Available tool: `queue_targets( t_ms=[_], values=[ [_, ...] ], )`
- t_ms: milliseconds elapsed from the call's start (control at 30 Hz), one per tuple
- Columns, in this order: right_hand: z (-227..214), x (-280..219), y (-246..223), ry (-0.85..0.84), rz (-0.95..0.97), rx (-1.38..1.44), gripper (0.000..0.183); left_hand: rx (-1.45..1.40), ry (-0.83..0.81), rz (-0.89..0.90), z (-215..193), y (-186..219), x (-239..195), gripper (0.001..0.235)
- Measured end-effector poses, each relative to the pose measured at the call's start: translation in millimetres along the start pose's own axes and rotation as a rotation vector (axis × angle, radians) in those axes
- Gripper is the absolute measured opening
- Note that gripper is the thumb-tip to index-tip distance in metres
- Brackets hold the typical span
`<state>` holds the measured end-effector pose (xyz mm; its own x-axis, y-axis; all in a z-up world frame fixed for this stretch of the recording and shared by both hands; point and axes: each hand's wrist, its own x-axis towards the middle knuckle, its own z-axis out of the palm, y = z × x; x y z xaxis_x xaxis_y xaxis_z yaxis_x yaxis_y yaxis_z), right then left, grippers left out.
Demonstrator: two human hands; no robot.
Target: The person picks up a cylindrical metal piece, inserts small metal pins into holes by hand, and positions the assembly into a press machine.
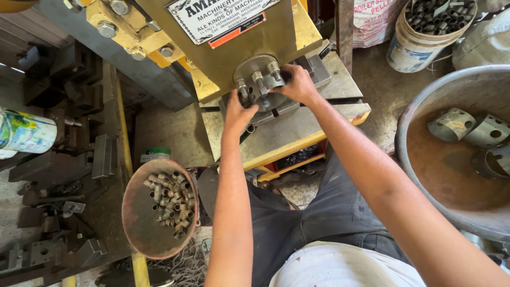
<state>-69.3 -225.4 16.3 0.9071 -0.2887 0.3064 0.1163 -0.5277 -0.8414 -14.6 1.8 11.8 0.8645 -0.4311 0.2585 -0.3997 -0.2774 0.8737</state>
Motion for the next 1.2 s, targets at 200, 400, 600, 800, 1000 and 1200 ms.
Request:
queue_targets(
  t_ms=[200,400,600,800,1000,1200],
  values=[
    [2,1,4,-0.032,0.058,0.044,0.061,0.124,0.047,-0.049,4,6,5,0.055],
    [-5,-5,-2,-0.068,0.058,0.125,0.07,0.074,0.117,-0.054,5,19,1,0.056],
    [1,-61,3,-0.084,0.104,0.581,0.111,-0.448,0.08,-0.028,11,18,-36,0.075],
    [38,-129,-16,-0.101,0.422,0.792,0.08,-0.767,0.021,-0.126,-1,-6,-125,0.085],
    [51,-166,-26,-0.239,0.611,0.854,0.069,0.109,0.736,-0.24,-110,-129,-242,0.036],
    [70,-176,-15,-0.264,0.608,0.948,0.062,0.835,0.532,-0.683,-196,-208,-340,0.062]
  ],
)
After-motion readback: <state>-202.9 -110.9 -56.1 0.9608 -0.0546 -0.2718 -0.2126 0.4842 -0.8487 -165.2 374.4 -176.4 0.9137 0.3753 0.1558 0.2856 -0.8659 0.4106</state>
